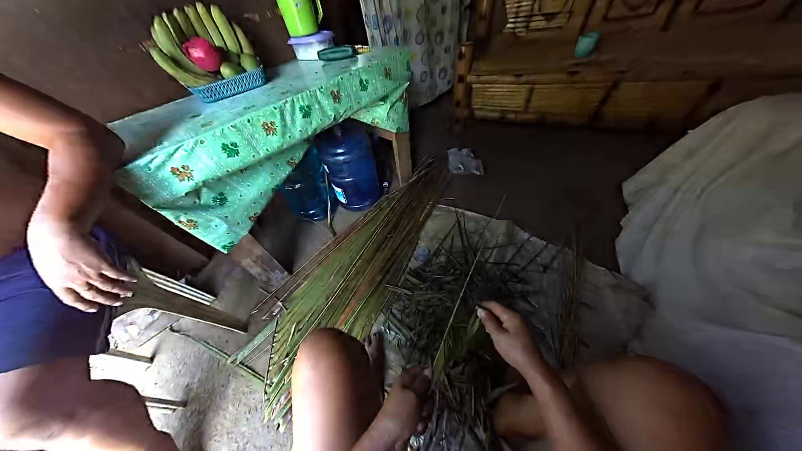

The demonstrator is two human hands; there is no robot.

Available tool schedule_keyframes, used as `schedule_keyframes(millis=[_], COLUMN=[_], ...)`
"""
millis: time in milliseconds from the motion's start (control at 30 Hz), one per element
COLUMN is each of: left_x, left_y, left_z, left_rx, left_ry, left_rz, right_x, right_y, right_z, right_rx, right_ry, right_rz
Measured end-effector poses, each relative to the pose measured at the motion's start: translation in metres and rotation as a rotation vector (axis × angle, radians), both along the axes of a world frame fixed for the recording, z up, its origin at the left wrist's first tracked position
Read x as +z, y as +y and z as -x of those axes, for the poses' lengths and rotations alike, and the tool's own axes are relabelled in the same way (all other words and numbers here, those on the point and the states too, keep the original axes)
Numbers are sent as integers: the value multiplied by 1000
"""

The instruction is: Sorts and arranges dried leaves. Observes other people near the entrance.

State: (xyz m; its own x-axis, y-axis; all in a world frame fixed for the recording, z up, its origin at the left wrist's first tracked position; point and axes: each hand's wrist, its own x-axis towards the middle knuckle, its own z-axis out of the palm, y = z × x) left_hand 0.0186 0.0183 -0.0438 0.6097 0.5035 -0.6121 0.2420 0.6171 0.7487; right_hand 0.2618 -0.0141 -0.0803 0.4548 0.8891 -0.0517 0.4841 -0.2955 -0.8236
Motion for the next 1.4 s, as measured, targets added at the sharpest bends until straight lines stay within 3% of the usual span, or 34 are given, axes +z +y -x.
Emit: schedule_keyframes(millis=[167,300,433,933,1100,1167,1267,1400], left_x=[-6,-4,-4,-2,-4,-4,-2,0], left_y=[15,20,15,1,-2,6,18,23], left_z=[-16,-23,-21,-6,-5,-9,-24,-37], left_rx=[42,65,60,0,-17,0,25,25], left_ry=[23,56,19,0,9,26,47,46], left_rz=[19,-18,4,28,13,18,-5,-13], right_x=[23,13,3,-9,-13,0,21,15], right_y=[-22,-34,-21,1,3,-2,-19,-32], right_z=[36,65,55,22,0,0,21,46], right_rx=[341,480,346,54,-142,-69,235,409], right_ry=[150,-10,-141,-65,52,110,210,116], right_rz=[45,-93,-86,43,29,21,47,-65])
